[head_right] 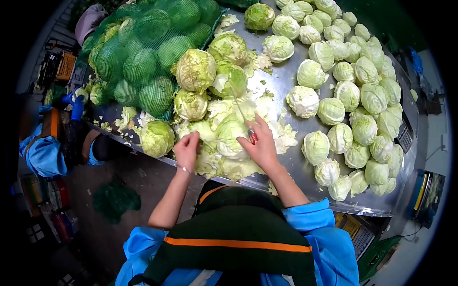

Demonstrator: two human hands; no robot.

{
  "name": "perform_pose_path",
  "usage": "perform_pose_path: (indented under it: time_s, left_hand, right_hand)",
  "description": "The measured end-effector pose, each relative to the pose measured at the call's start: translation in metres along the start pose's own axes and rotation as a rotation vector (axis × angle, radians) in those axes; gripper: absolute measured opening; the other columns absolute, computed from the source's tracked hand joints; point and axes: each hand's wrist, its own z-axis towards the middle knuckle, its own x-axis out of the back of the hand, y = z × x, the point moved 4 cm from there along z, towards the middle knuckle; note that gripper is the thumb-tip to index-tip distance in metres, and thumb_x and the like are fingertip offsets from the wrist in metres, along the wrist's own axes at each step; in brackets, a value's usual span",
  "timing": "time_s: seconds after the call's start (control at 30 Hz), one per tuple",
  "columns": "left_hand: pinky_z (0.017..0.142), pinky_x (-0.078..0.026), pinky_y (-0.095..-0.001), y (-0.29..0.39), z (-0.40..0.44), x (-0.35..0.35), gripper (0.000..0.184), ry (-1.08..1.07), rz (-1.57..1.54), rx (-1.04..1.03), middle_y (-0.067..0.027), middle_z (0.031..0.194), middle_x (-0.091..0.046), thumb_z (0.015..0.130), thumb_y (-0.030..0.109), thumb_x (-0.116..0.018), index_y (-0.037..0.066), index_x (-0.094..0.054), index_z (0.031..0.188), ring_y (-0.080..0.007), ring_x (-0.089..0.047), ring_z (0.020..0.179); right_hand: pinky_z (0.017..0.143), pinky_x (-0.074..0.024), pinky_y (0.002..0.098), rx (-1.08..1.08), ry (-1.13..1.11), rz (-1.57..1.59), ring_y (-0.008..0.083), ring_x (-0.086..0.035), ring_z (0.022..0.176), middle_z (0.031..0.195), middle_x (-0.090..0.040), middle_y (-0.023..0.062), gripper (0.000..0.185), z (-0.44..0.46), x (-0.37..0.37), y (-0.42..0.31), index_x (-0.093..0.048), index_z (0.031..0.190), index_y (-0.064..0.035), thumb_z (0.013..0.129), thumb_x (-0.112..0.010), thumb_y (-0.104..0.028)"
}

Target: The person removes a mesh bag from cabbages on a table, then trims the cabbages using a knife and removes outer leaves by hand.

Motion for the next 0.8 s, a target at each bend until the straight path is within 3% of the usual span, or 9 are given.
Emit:
perform_pose_path:
  time_s: [0.03, 0.1, 0.17, 0.23, 0.4, 0.47, 0.6, 0.7, 0.8]
  left_hand:
    - [0.069, -0.049, -0.0296, -0.003, 0.009, 0.005, 0.02, 0.039, -0.114, 0.194, -0.011, 0.087, -0.063, 0.082, 0.013, -0.068, -0.002, -0.064, 0.096, -0.0209, -0.058, 0.076]
    - [0.07, -0.048, -0.0292, 0.038, -0.003, 0.0, 0.03, 0.269, 0.078, -0.374, -0.0161, 0.106, -0.056, 0.083, 0.01, -0.064, 0.0, -0.057, 0.11, -0.0201, -0.053, 0.084]
    - [0.092, -0.042, -0.0412, 0.092, -0.032, -0.021, 0.06, -0.21, 0.561, -0.964, -0.0181, 0.13, -0.041, 0.075, 0.017, -0.071, 0.003, -0.044, 0.127, -0.0318, -0.048, 0.109]
    - [0.1, -0.037, -0.0422, 0.096, -0.043, -0.05, 0.072, -0.781, 0.745, -1.04, -0.0147, 0.128, -0.045, 0.067, 0.02, -0.078, 0.007, -0.044, 0.129, -0.036, -0.047, 0.113]
    - [0.1, -0.037, -0.0409, 0.079, -0.028, -0.054, 0.081, -0.653, 0.773, -0.783, -0.0145, 0.128, -0.044, 0.064, 0.026, -0.08, 0.01, -0.042, 0.133, -0.036, -0.043, 0.118]
    - [0.096, -0.04, -0.0411, 0.064, -0.046, -0.053, 0.088, -0.441, 0.821, -0.662, -0.0172, 0.123, -0.045, 0.063, 0.032, -0.08, 0.011, -0.037, 0.137, -0.0358, -0.045, 0.113]
    - [0.088, -0.041, -0.054, 0.081, -0.064, -0.076, 0.099, -0.427, 1.166, -1.022, -0.0199, 0.124, -0.04, 0.06, 0.043, -0.08, 0.01, -0.031, 0.14, -0.0385, -0.042, 0.111]
    - [0.094, -0.036, -0.0558, 0.072, -0.05, -0.103, 0.102, -0.618, 1.171, -0.584, -0.0211, 0.127, -0.037, 0.058, 0.043, -0.081, 0.011, -0.029, 0.141, -0.0394, -0.035, 0.117]
    - [0.102, -0.033, -0.0477, 0.072, -0.035, -0.102, 0.1, -0.389, 1.071, -0.72, -0.0229, 0.128, -0.035, 0.058, 0.041, -0.081, 0.005, -0.03, 0.136, -0.0401, -0.034, 0.119]
  right_hand:
    - [0.098, -0.0395, 0.04, -0.017, 0.006, 0.061, 0.0365, -0.047, 0.119, 0.134, -0.044, 0.0207, 0.051, 0.002, -0.001, 0.004, -0.057, 0.118, -0.0097, 0.073, -0.074, -0.027]
    - [0.093, -0.0423, 0.0381, 0.108, -0.017, 0.003, 0.0336, -0.052, 0.111, 0.128, -0.049, 0.0186, 0.048, 0.006, 0.004, 0.0, -0.058, 0.117, -0.0102, 0.074, -0.074, -0.025]
    - [0.087, -0.0444, 0.0351, 0.057, -0.095, 0.021, 0.0288, -0.055, 0.1, 0.12, -0.054, 0.016, 0.045, 0.004, 0.007, -0.003, -0.058, 0.116, -0.0111, 0.074, -0.073, -0.023]
    - [0.079, -0.0459, 0.0311, -0.14, -0.223, 0.125, 0.0222, -0.057, 0.088, 0.109, -0.058, 0.0126, 0.043, 0.011, 0.008, -0.007, -0.059, 0.115, -0.0123, 0.075, -0.072, -0.021]
    - [0.066, -0.0417, 0.026, -0.062, 0.15, 0.162, 0.013, -0.045, 0.069, 0.096, -0.047, 0.0112, 0.051, 0.003, 0.024, -0.006, -0.045, 0.126, 0.0028, 0.084, -0.064, -0.018]
    - [0.067, -0.0416, 0.0257, -0.063, 0.19, 0.203, 0.013, -0.045, 0.07, 0.096, -0.046, 0.0115, 0.05, -0.022, 0.024, 0.008, -0.044, 0.128, 0.0024, 0.085, -0.062, -0.016]
    - [0.068, -0.0423, 0.027, -0.17, 0.112, 0.297, 0.0143, -0.047, 0.072, 0.094, -0.05, 0.0113, 0.046, -0.053, 0.009, 0.022, -0.043, 0.129, 0.0028, 0.088, -0.057, -0.012]
    - [0.069, -0.0429, 0.0273, -0.195, 0.112, 0.305, 0.0146, -0.05, 0.075, 0.09, -0.054, 0.0114, 0.045, -0.052, 0.01, 0.018, -0.044, 0.132, -0.0015, 0.09, -0.055, -0.013]
    - [0.07, -0.0436, 0.0284, -0.122, 0.125, 0.225, 0.0177, -0.052, 0.075, 0.089, -0.055, 0.012, 0.044, -0.051, 0.022, 0.016, -0.045, 0.134, -0.0077, 0.091, -0.053, -0.013]
